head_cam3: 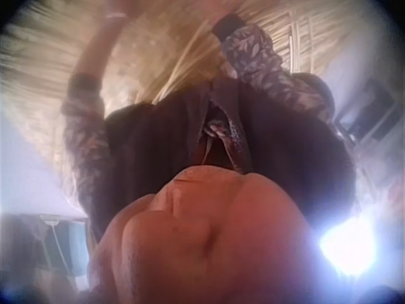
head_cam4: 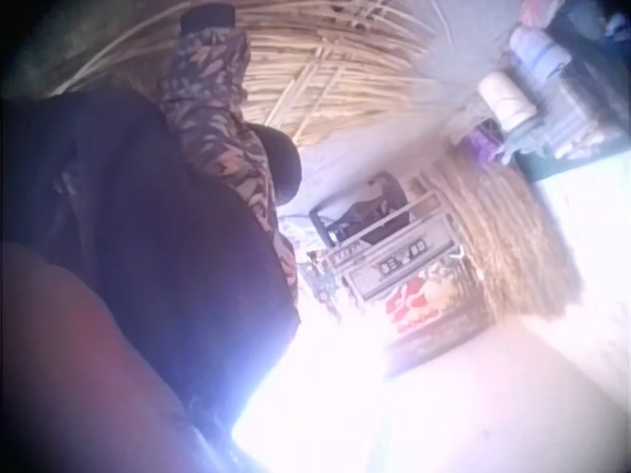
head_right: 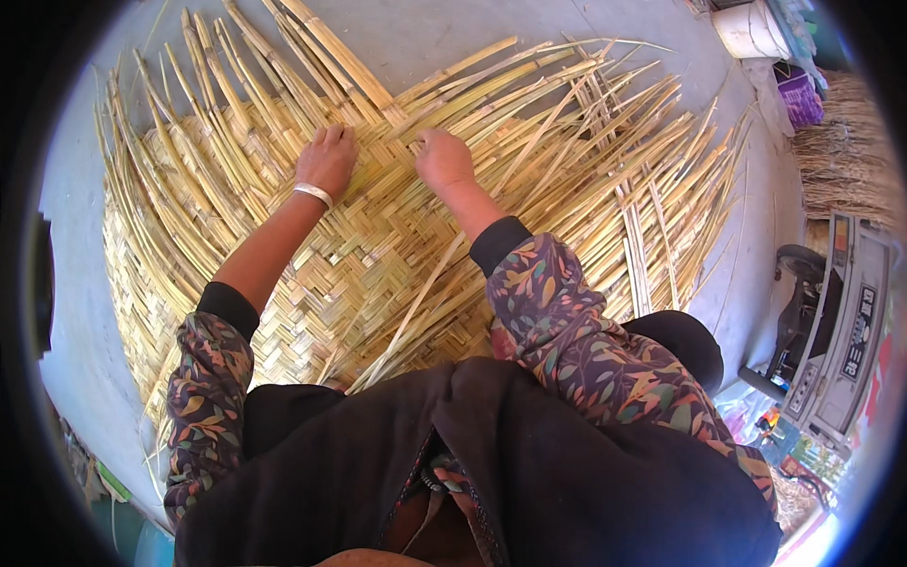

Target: The person weaves a large mat by hand, interlacing long dried palm leaves in a tight pattern. They repeatedly pull and tuck strands to secure the weave, working across the surface of the mat.

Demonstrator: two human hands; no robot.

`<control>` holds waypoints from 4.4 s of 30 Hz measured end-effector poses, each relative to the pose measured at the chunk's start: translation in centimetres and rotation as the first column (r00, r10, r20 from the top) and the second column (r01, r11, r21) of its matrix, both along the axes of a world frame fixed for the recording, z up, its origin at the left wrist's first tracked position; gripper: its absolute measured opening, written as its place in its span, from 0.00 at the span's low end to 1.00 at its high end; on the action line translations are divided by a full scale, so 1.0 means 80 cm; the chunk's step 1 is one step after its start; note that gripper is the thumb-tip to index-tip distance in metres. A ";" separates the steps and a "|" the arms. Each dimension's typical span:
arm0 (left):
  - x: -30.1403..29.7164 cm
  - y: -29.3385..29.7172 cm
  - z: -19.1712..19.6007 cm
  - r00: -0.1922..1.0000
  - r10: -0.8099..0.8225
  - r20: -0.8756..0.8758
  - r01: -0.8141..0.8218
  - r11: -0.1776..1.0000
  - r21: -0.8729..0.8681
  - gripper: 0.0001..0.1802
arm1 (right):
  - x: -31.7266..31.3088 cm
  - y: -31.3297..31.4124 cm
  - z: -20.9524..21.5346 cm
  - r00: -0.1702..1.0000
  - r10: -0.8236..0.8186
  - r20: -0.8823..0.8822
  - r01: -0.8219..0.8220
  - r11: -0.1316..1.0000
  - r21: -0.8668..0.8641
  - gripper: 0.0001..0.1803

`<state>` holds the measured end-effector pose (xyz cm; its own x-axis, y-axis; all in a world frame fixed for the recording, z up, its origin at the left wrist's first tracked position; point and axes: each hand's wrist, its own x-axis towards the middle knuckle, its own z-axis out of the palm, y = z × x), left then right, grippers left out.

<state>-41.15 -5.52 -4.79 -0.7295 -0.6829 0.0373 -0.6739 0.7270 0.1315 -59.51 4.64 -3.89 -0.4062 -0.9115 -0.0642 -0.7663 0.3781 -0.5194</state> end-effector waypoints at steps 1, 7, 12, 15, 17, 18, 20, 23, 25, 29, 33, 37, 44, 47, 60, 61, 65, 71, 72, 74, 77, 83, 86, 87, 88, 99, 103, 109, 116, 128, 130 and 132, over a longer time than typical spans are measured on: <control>-0.004 -0.004 0.007 1.000 0.007 0.020 -0.008 0.999 0.048 0.20 | -0.002 0.001 -0.001 1.000 0.007 0.001 -0.007 1.000 0.000 0.13; -0.039 -0.024 0.037 0.994 -0.106 0.021 0.105 0.994 0.019 0.30 | -0.007 -0.003 0.005 0.993 0.001 0.118 -0.011 0.997 0.081 0.16; -0.047 -0.023 -0.013 0.968 -0.229 0.105 0.240 0.964 -0.113 0.26 | -0.017 -0.004 -0.008 0.960 -0.024 0.278 0.000 0.996 0.086 0.17; -0.054 -0.021 0.000 0.960 -0.230 0.163 0.246 0.966 -0.085 0.25 | -0.024 0.000 -0.012 0.949 -0.044 0.311 0.019 0.996 0.082 0.16; -0.056 -0.021 0.001 0.961 -0.221 0.164 0.235 0.969 -0.072 0.25 | -0.023 -0.005 -0.010 0.945 -0.049 0.325 0.022 0.996 0.087 0.16; -0.056 -0.021 0.000 0.963 -0.216 0.163 0.229 0.971 -0.065 0.24 | -0.022 -0.006 -0.010 0.945 -0.049 0.324 0.017 0.995 0.099 0.16; -0.061 -0.021 -0.002 0.962 -0.235 0.141 0.251 0.962 -0.111 0.24 | -0.028 -0.003 -0.008 0.951 -0.045 0.305 0.012 0.994 0.108 0.15; -0.067 -0.021 0.006 0.950 -0.250 0.185 0.268 0.960 -0.078 0.24 | -0.027 -0.002 -0.005 0.967 -0.007 0.256 -0.017 0.996 0.092 0.14; -0.059 -0.022 0.000 0.959 -0.216 0.185 0.240 0.964 -0.116 0.24 | -0.024 -0.007 0.001 0.976 0.048 0.211 -0.064 0.995 0.073 0.14; 0.006 -0.001 0.004 0.971 -0.194 0.139 0.199 0.980 -0.024 0.23 | 0.017 -0.002 -0.002 0.980 0.198 -0.023 -0.197 0.980 0.039 0.16; 0.109 0.057 0.024 0.988 0.091 -0.123 -0.086 0.995 0.049 0.21 | 0.005 0.015 -0.025 0.898 0.367 -0.241 -0.380 0.925 -0.008 0.06; 0.266 0.113 0.017 0.572 0.650 -0.500 -0.551 0.756 0.353 0.19 | 0.027 0.018 -0.008 0.818 0.403 -0.410 -0.422 0.905 0.048 0.07; 0.549 0.144 -0.039 -0.557 0.709 -0.433 -0.620 -0.008 0.784 0.24 | 0.015 0.018 -0.005 0.697 0.527 -0.486 -0.536 0.833 0.136 0.15; 0.642 0.131 -0.058 -0.697 0.665 -0.268 -0.510 -0.198 0.837 0.27 | 0.015 0.017 -0.011 0.660 0.534 -0.529 -0.542 0.826 0.156 0.10; 0.743 0.151 -0.015 -0.941 0.339 -0.020 0.061 0.226 0.972 0.11 | 0.008 0.013 0.027 0.817 0.505 -0.279 -0.342 0.814 0.470 0.21; 0.752 0.156 -0.015 -0.953 0.303 -0.001 0.086 0.273 0.958 0.11 | 0.006 0.013 0.032 0.806 0.519 -0.284 -0.351 0.807 0.476 0.22; 0.799 0.177 -0.005 -0.974 0.220 0.057 0.133 0.345 0.929 0.10 | 0.023 0.003 0.058 0.750 0.601 -0.276 -0.441 0.766 0.468 0.21; 0.887 0.208 0.014 -0.996 0.093 -0.005 0.036 0.434 0.900 0.15 | 0.052 -0.031 0.096 0.684 0.692 -0.230 -0.545 0.694 0.470 0.21; 0.905 0.209 0.022 -0.999 0.034 -0.012 0.005 0.453 0.891 0.15 | 0.055 -0.039 0.100 0.673 0.708 -0.214 -0.560 0.677 0.477 0.21; 0.931 0.220 0.063 -0.996 -0.089 -0.031 -0.069 0.465 0.883 0.16 | 0.069 -0.046 0.109 0.658 0.728 -0.192 -0.589 0.657 0.471 0.21; 1.003 0.254 0.101 -0.975 -0.156 -0.157 -0.218 0.559 0.800 0.16 | 0.095 -0.053 0.115 0.708 0.695 -0.124 -0.564 0.662 0.494 0.21; 1.124 0.385 0.226 -0.856 -0.442 -0.266 -0.461 0.423 0.780 0.16 | 0.184 -0.075 0.115 0.606 0.795 -0.024 -0.642 0.506 0.576 0.22; 1.139 0.465 0.301 -0.786 -0.537 -0.306 -0.544 0.365 0.756 0.17 | 0.242 -0.077 0.123 0.588 0.808 -0.024 -0.642 0.485 0.594 0.22; 1.140 0.486 0.321 -0.767 -0.548 -0.334 -0.575 0.353 0.738 0.18 | 0.250 -0.082 0.122 0.571 0.821 0.007 -0.670 0.461 0.582 0.22; 1.137 0.505 0.341 -0.746 -0.574 -0.338 -0.592 0.339 0.731 0.18 | 0.255 -0.090 0.121 0.558 0.830 0.016 -0.690 0.453 0.564 0.22; 1.021 0.455 0.555 -0.059 -0.237 -0.970 -0.972 -0.207 0.110 0.08 | 0.355 -0.166 0.108 0.481 0.818 0.316 -0.876 0.437 0.204 0.20; 0.847 0.290 0.550 0.528 0.400 -0.749 -0.738 -0.220 -0.637 0.15 | 0.507 -0.100 0.301 0.312 0.824 0.473 -0.879 0.439 -0.185 0.19; 0.616 0.159 0.471 0.957 0.183 -0.224 -0.260 0.206 -0.943 0.19 | 0.551 -0.046 0.446 -0.175 0.722 0.670 -0.565 0.483 -0.668 0.23; 0.540 0.173 0.431 0.929 0.228 -0.293 -0.355 0.775 -0.523 0.14 | 0.492 -0.057 0.374 -0.336 0.436 0.835 -0.481 0.682 -0.550 0.15; 0.509 0.151 0.454 0.741 0.594 -0.313 -0.468 0.791 0.393 0.11 | 0.527 -0.018 0.361 -0.197 0.524 0.829 -0.398 0.729 -0.556 0.15; 0.506 0.155 0.449 0.807 0.472 -0.355 -0.482 0.874 0.066 0.11 | 0.533 -0.018 0.364 -0.153 0.553 0.819 -0.340 0.749 -0.569 0.17; 0.508 0.151 0.435 0.825 0.448 -0.343 -0.533 0.819 -0.212 0.12 | 0.547 -0.017 0.365 -0.080 0.627 0.774 -0.288 0.729 -0.621 0.17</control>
<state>-0.51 6.53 30.05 -0.2312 -0.8732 0.4291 -0.9193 0.3404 0.1974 -15.74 3.29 25.27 0.3567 -0.9020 0.2434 0.4484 -0.0633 -0.8916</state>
